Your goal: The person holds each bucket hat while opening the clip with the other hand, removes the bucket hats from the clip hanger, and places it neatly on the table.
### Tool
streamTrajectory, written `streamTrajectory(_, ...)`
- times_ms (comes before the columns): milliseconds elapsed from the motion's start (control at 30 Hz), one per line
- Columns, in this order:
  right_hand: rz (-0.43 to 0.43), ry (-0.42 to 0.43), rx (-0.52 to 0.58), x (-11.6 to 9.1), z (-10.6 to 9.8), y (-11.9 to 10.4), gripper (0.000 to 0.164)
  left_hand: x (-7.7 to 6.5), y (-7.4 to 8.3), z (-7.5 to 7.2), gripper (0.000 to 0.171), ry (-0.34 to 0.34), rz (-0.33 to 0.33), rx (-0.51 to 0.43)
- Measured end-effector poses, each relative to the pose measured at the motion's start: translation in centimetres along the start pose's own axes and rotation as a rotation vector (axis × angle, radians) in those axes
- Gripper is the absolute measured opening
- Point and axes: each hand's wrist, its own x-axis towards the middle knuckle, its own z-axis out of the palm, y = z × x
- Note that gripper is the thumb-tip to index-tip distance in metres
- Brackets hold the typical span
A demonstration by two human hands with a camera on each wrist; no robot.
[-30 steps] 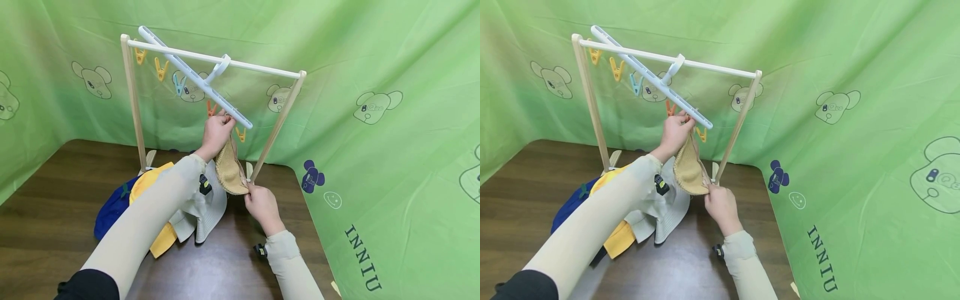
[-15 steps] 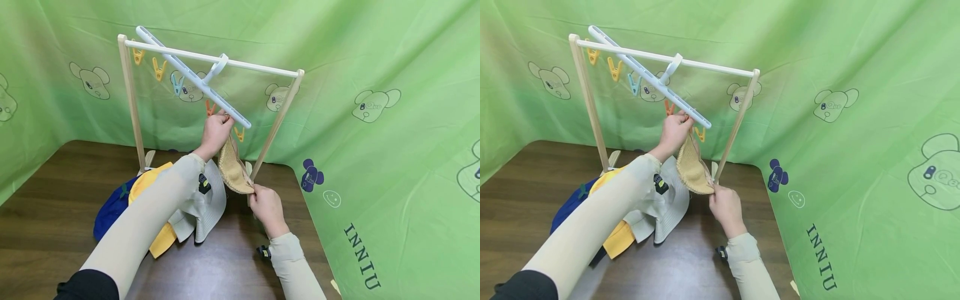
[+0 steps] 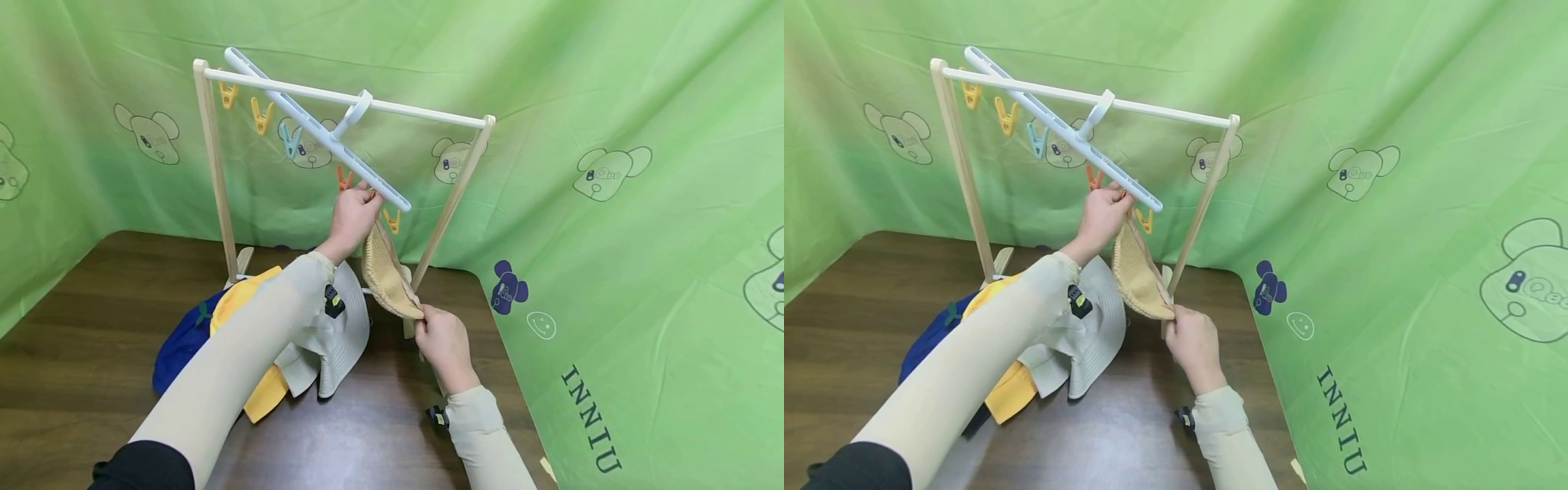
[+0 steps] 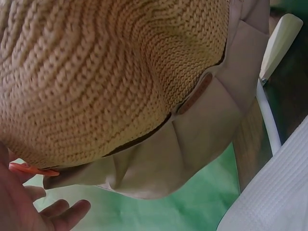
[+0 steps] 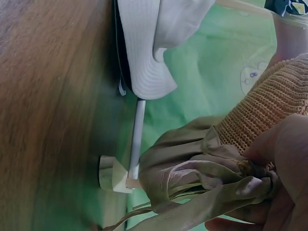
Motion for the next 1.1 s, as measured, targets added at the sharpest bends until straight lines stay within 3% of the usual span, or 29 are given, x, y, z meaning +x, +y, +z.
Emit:
streamTrajectory(300,0.028,-0.017,0.024,-0.7,-0.3,0.5,0.007,0.0,0.0,0.1,0.058,-0.013,-0.001,-0.032)
streamTrajectory(733,0.045,-0.002,0.056,-1.0,-0.9,2.0,0.010,0.5,-0.4,-0.1,0.044,-0.041,0.000,-0.083)
streamTrajectory(1100,0.034,0.074,0.085,-1.0,-1.2,3.3,0.016,0.8,-0.7,-0.5,0.050,-0.077,-0.011,-0.099)
